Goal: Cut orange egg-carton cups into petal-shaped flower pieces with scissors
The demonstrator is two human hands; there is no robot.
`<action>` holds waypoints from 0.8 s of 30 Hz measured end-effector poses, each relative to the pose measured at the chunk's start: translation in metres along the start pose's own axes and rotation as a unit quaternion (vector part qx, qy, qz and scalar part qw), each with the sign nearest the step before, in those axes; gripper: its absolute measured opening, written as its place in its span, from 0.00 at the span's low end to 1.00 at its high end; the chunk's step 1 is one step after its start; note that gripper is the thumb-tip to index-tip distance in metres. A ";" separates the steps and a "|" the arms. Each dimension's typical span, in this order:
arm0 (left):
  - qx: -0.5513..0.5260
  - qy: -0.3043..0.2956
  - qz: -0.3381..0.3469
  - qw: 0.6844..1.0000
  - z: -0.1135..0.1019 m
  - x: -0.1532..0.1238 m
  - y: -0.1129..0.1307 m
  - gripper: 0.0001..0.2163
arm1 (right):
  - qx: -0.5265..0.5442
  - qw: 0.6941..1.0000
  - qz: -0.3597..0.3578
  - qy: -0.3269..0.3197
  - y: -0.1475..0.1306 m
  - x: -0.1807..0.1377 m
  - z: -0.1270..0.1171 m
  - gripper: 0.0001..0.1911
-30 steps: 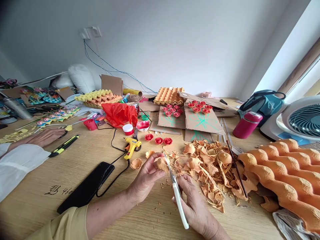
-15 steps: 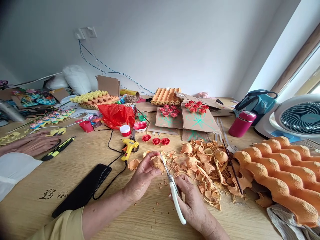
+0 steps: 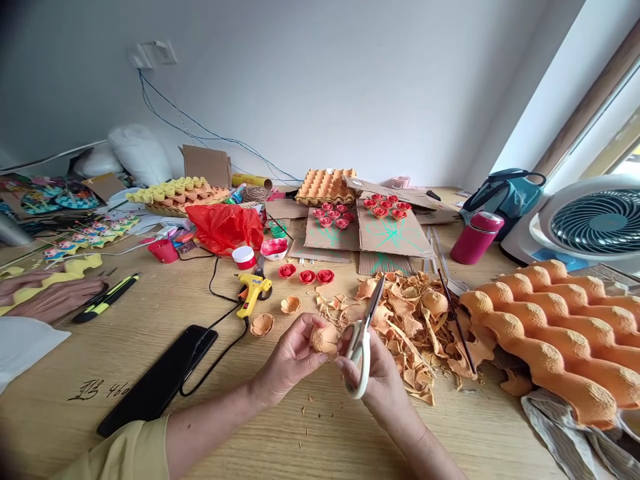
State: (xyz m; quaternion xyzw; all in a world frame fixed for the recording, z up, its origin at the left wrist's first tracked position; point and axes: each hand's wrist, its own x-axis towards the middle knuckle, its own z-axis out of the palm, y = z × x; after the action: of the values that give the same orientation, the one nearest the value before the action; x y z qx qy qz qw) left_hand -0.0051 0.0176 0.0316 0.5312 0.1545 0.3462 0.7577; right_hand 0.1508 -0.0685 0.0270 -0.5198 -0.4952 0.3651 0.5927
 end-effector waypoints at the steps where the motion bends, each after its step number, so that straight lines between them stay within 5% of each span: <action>1: 0.003 -0.005 -0.002 1.000 0.001 0.000 -0.001 0.17 | 0.012 1.000 0.004 0.005 0.000 0.000 0.001 0.17; 7: -0.017 0.004 -0.024 1.000 0.000 -0.001 0.002 0.16 | 0.033 0.999 0.009 0.014 -0.002 0.000 0.003 0.17; 15: -0.118 -0.002 -0.146 0.982 -0.013 0.004 0.002 0.17 | 0.004 1.000 0.001 0.005 -0.002 -0.002 0.002 0.16; 24: -0.156 0.001 -0.154 0.976 -0.015 0.007 0.000 0.19 | 0.003 1.000 0.009 0.015 -0.003 0.002 -0.001 0.19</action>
State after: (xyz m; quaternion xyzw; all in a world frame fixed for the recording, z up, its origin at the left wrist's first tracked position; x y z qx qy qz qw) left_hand -0.0094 0.0325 0.0270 0.3757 0.1795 0.2462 0.8753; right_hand 0.1520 -0.0676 0.0302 -0.5280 -0.4807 0.3636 0.5983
